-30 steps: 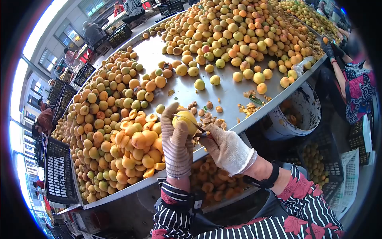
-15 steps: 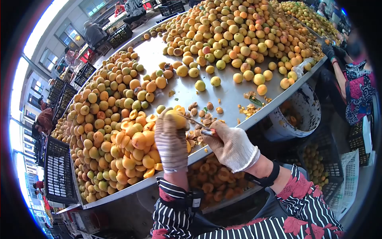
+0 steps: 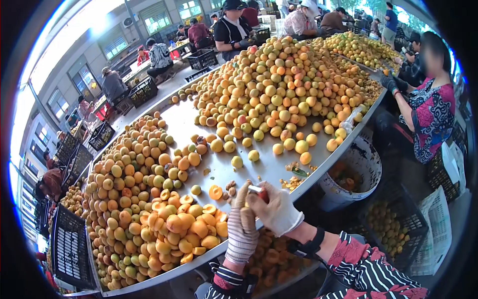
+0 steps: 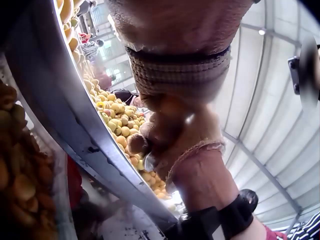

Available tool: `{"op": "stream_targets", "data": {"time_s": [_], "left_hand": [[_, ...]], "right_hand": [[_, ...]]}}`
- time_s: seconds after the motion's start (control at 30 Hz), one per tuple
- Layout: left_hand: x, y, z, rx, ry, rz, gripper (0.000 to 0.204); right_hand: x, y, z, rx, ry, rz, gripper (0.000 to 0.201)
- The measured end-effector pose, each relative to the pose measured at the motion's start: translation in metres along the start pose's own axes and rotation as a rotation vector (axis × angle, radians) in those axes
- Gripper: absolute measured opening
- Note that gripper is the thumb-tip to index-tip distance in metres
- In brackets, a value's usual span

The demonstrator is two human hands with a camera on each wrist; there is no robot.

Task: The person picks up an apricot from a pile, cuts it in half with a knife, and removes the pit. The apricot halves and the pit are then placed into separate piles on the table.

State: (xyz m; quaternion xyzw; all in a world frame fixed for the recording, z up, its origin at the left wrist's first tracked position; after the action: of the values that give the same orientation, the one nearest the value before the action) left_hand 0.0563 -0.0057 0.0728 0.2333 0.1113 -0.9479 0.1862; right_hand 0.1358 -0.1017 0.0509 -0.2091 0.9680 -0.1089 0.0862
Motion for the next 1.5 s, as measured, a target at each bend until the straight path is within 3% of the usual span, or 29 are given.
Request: {"op": "stream_targets", "data": {"time_s": [0.07, 0.13, 0.2, 0.27, 0.33, 0.4, 0.53, 0.6, 0.83, 1.13, 1.2, 1.23, 1.27, 1.33, 1.4, 1.47, 1.5], "left_hand": [[0.008, 0.001, -0.041, 0.197, -0.202, 0.088, 0.056], [0.021, 0.019, -0.075, 0.927, -0.471, 0.305, 0.052], [0.032, 0.019, -0.100, 1.010, -0.529, 0.394, 0.053], [0.035, 0.021, -0.115, 1.054, -0.521, 0.369, 0.055], [0.028, 0.024, -0.110, 1.098, -0.507, 0.345, 0.058], [0.020, 0.028, -0.100, 1.387, -0.453, 0.363, 0.049], [0.019, 0.032, -0.107, 1.513, -0.556, 0.365, 0.051], [0.019, 0.033, -0.102, 1.503, -0.550, 0.304, 0.053], [0.023, 0.028, -0.097, 1.484, -0.594, 0.346, 0.055], [0.030, 0.024, -0.091, 1.512, -0.634, 0.277, 0.055], [0.030, 0.024, -0.091, 1.503, -0.674, 0.260, 0.056], [0.028, 0.023, -0.085, 1.430, -0.661, 0.224, 0.056], [0.024, 0.020, -0.080, 1.353, -0.644, 0.186, 0.057], [0.012, 0.017, -0.082, 1.220, -0.598, 0.187, 0.061], [0.008, -0.016, -0.060, 0.543, -0.277, 0.232, 0.061], [0.013, -0.017, -0.062, 0.439, -0.288, 0.236, 0.060], [0.019, -0.012, -0.072, 0.685, -0.396, 0.320, 0.058]], "right_hand": [[0.002, 0.000, -0.014, 0.207, -0.146, 0.045, 0.036], [0.003, -0.005, -0.016, 0.192, -0.128, 0.081, 0.033], [0.005, -0.003, -0.027, 0.261, -0.173, 0.063, 0.031], [0.005, -0.004, -0.031, 0.252, -0.247, 0.119, 0.029], [0.004, -0.003, -0.043, 0.301, -0.391, 0.153, 0.027], [0.002, -0.002, -0.045, 0.278, -0.386, 0.155, 0.026], [0.008, -0.004, -0.065, 0.361, -0.534, 0.212, 0.024], [0.007, 0.001, -0.067, 0.445, -0.554, 0.156, 0.024], [0.009, 0.007, -0.071, 0.443, -0.608, 0.133, 0.023], [0.016, 0.007, -0.075, 0.548, -0.737, 0.246, 0.019], [0.012, 0.012, -0.070, 0.559, -0.622, 0.088, 0.020], [0.004, 0.018, -0.051, 0.489, -0.482, 0.026, 0.025], [0.006, 0.018, -0.050, 0.479, -0.472, 0.045, 0.025], [-0.002, 0.011, -0.027, 0.336, -0.157, -0.024, 0.035], [0.000, 0.008, -0.031, 0.336, -0.104, -0.064, 0.036], [0.003, 0.001, -0.035, 0.251, -0.133, 0.015, 0.034], [0.002, 0.001, -0.030, 0.247, -0.125, 0.020, 0.034]]}}
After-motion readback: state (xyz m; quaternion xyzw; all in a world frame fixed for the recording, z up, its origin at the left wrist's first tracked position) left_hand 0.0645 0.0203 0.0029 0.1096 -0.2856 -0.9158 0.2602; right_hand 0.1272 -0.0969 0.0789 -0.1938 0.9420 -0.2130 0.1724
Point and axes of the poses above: each hand's wrist, its own x-axis away from the middle knuckle, its own y-axis out of the palm, z = x × y, the point moved 10 cm from there along -x, towards the middle knuckle, and after that the axes turned 13 degrees about x, right-handed, at the moved point
